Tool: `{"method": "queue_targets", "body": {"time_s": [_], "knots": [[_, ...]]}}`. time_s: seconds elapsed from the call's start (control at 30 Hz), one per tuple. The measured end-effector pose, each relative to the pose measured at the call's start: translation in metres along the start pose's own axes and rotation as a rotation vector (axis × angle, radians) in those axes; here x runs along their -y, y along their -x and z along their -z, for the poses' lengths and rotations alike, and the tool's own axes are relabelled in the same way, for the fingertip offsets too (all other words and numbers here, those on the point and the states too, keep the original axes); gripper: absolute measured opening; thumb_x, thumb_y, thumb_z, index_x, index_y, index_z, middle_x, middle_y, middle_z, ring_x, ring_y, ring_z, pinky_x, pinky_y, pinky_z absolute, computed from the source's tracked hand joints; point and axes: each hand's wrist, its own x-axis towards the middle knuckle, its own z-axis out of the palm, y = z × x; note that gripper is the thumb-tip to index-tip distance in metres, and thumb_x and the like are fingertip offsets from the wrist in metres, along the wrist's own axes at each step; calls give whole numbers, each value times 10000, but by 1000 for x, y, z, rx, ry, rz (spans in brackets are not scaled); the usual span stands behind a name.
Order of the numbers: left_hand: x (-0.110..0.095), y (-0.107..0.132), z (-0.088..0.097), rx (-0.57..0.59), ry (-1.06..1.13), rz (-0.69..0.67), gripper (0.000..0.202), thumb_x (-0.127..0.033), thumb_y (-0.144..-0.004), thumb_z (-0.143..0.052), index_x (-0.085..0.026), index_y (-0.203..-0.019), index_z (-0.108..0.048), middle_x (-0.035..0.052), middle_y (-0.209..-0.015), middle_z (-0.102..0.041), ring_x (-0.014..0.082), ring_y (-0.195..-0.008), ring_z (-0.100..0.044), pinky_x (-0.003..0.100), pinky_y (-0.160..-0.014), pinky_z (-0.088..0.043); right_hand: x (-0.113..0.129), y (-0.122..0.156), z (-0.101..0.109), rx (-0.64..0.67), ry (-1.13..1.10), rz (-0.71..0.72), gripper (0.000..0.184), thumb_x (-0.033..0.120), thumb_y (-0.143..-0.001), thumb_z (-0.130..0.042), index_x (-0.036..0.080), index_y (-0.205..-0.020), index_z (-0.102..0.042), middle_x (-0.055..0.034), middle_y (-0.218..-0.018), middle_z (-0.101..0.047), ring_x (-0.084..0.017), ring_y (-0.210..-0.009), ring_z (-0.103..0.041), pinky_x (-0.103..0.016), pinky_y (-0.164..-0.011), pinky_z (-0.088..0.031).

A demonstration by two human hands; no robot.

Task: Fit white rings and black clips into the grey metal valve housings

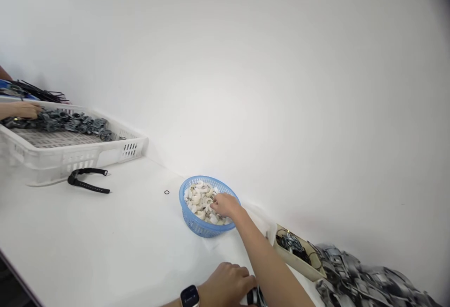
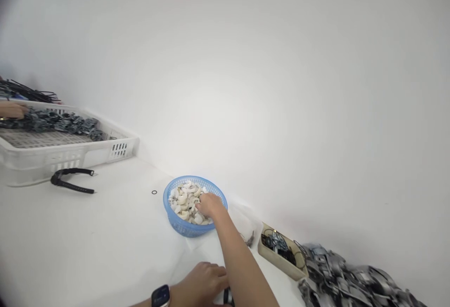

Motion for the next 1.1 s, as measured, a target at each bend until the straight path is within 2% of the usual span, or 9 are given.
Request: {"method": "queue_targets", "body": {"time_s": [0.1, 0.23, 0.37, 0.43, 0.63, 0.73, 0.87, 0.97, 1.1], "knots": [[7, -7, -11, 17, -121, -39, 214, -415, -934, -665, -207, -959, -625, 29, -866, -720, 221, -719, -711, 265, -527, -449, -2, -20, -18, 17, 7, -20, 306, 357, -976, -613, 166, -1215, -616, -85, -1218, -637, -216, -1036, -647, -430, -891, -557], [11, -10, -21, -50, -153, -77, 118, -323, -975, -622, -211, -939, -613, 9, -837, -708, 192, -680, -703, 249, -510, -432, -12, -20, -28, -2, -59, -11, 290, 356, -973, -619, 161, -1187, -629, -79, -1189, -651, -209, -1015, -654, -422, -881, -561], [7, -4, -14, -67, -60, -58, 308, -514, -914, -655, -216, -975, -610, 19, -865, -694, 217, -732, -704, 274, -588, -488, -24, -7, -21, -97, -199, -1, 147, 226, -874, -667, 177, -991, -739, -51, -946, -740, -205, -927, -679, -336, -868, -521], [3, 1, -6, -57, -7, -20, 409, -603, -853, -672, -217, -977, -619, 26, -876, -691, 238, -760, -701, 302, -625, -511, -30, 6, -13, -175, -288, 13, 195, 169, -819, -628, 195, -951, -769, -46, -904, -761, -203, -906, -685, -290, -846, -500], [-9, 12, 21, -71, 114, 61, 307, -504, -849, -681, -229, -981, -648, 22, -911, -697, 230, -781, -693, 309, -682, -521, -58, 85, 6, -332, -546, 2, 269, 339, -874, -547, 170, -963, -737, -75, -897, -758, -204, -812, -677, -283, -743, -511], [-13, 15, 28, -95, 181, 84, 288, -479, -865, -670, -245, -1033, -656, 15, -956, -702, 226, -823, -693, 300, -708, -516, -78, 141, -4, -345, -681, -77, 340, 455, -881, -562, 160, -958, -712, -78, -833, -734, -204, -745, -658, -287, -673, -507], [-14, 17, 30, -90, 237, 100, 275, -438, -863, -680, -237, -1050, -657, 12, -954, -697, 215, -858, -688, 272, -709, -497, -92, 203, -33, -352, -899, -229, 351, 499, -823, -658, 160, -892, -714, -51, -745, -673, -191, -697, -601, -286, -648, -473], [-14, 17, 28, -95, 244, 108, 250, -396, -851, -696, -232, -1035, -650, 7, -939, -690, 204, -855, -678, 257, -696, -479, -91, 226, -53, -334, -949, -318, 349, 509, -821, -655, 165, -828, -711, -33, -711, -638, -178, -671, -560, -283, -634, -444], [-16, 17, 26, -98, 247, 100, 259, -400, -837, -733, -233, -1011, -639, -9, -922, -685, 193, -824, -665, 257, -682, -457, -85, 232, -69, -353, -1010, -389, 335, 500, -805, -655, 170, -779, -706, -22, -690, -620, -172, -654, -531, -279, -616, -414]]}}
